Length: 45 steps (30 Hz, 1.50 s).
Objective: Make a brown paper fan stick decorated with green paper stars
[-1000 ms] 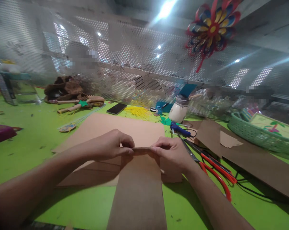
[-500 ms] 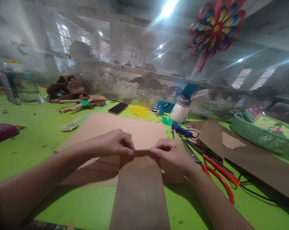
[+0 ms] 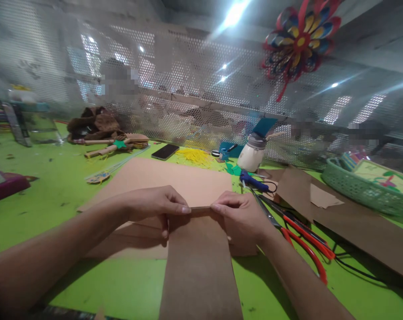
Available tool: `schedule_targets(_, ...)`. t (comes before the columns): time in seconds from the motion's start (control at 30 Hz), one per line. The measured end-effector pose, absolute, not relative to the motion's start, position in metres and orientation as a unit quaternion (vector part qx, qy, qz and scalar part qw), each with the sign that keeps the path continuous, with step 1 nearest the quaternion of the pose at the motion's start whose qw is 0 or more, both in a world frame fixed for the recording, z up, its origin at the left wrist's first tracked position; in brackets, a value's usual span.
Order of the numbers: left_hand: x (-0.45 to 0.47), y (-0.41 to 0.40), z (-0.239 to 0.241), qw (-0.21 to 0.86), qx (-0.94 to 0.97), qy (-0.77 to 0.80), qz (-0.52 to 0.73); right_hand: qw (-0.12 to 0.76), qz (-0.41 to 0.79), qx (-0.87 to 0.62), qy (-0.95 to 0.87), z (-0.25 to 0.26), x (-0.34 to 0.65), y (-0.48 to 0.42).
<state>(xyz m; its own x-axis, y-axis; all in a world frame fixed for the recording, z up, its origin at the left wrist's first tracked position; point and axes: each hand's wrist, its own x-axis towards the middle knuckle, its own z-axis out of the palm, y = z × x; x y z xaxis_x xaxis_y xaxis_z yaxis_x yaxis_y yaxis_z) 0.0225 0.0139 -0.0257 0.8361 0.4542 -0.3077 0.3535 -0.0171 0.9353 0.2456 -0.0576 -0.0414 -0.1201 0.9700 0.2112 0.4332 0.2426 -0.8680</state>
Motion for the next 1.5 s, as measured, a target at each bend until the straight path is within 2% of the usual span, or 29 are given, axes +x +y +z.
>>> schedule_targets(0.33,0.026,0.013,-0.028,0.647,0.704,0.288,0.056,0.404,0.262,-0.544,-0.687,-0.044,0.243,-0.058)
schedule_targets(0.47,0.025,0.015,-0.030,0.641,0.705,0.293,0.075,0.406,0.272,-0.550,-0.677,-0.044,0.246,-0.056)
schedule_targets(1.0,0.028,0.021,-0.034,0.490,0.781,0.373,0.105,0.336,0.290,-0.549,-0.709,-0.047,0.251,-0.055)
schedule_targets(1.2,0.028,0.025,-0.032,0.427,0.804,0.400,0.107,0.320,0.256,-0.554,-0.725,-0.054,0.248,-0.052)
schedule_targets(1.5,0.027,0.024,-0.028,0.356,0.832,0.411,0.111,0.333,0.279,-0.563,-0.703,-0.057,0.243,-0.052)
